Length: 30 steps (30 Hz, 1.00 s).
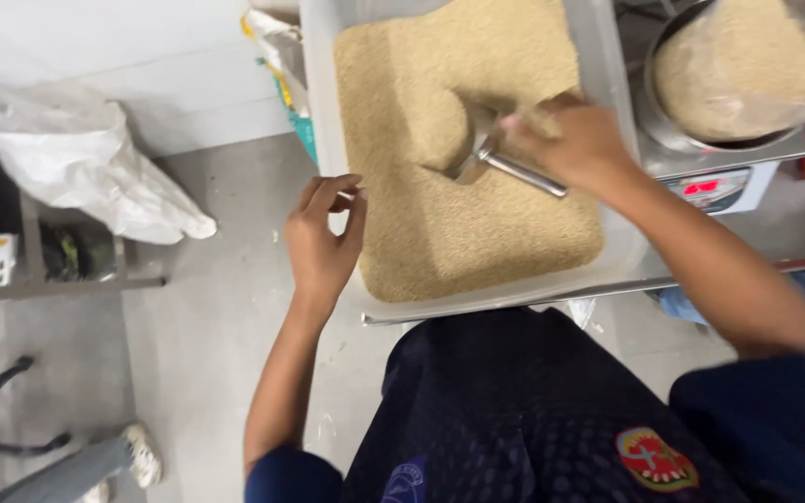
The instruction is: Scooping grains from a large container into plastic bags and weighing them on a digital scale.
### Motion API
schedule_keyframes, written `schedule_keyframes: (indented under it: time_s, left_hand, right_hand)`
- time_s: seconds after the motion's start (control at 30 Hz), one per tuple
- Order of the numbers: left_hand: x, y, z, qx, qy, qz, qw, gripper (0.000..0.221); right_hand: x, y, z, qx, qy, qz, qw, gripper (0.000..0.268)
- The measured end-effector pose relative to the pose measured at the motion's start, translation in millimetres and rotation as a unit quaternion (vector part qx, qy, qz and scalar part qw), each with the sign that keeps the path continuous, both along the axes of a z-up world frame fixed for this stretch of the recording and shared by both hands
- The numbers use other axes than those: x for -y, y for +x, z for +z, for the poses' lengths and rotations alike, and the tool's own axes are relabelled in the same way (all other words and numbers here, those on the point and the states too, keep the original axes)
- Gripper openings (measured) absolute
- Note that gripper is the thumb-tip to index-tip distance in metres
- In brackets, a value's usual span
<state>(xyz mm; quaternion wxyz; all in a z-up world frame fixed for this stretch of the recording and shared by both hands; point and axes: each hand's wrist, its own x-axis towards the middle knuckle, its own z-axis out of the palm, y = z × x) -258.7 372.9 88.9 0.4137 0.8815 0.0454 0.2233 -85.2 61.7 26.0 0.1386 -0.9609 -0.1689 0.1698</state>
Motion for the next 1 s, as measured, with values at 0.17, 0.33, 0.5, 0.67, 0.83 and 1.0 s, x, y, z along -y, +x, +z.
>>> schedule_keyframes:
  time_s: [0.17,0.33,0.5,0.67,0.83,1.0]
  left_hand:
    - [64.8,82.0,-8.2,0.009,-0.068,-0.181,0.981,0.016]
    - [211.8,228.9,-36.4,0.077,-0.016,-0.303,0.950,0.020]
    - [327.5,323.7,-68.9,0.010,0.046,-0.217,0.975,0.041]
    - [346.0,344.3,-61.5,-0.045,0.086,-0.143,0.985,0.033]
    - [334.7,357.4,-73.6,0.061,0.130,-0.125,0.982,0.032]
    - [327.7,353.8,-72.1,0.148,0.123,-0.183,0.964,0.024]
  right_hand:
    - [179.0,14.3,48.4,0.363,0.208,-0.092,0.903,0.022]
    - [325.1,88.4,0.5,0.516,-0.031,-0.044,0.855,0.040]
    - [342.5,111.7,-15.9,0.288,0.038,-0.102,0.951,0.020]
    - [320.6,109.1,6.0,0.301,-0.011,-0.139,0.943,0.015]
    - [328.1,100.4,25.3,0.318,-0.023,-0.177,0.931,0.034]
    - [321.7,94.4,29.2,0.324,0.001,-0.101,0.941,0.027]
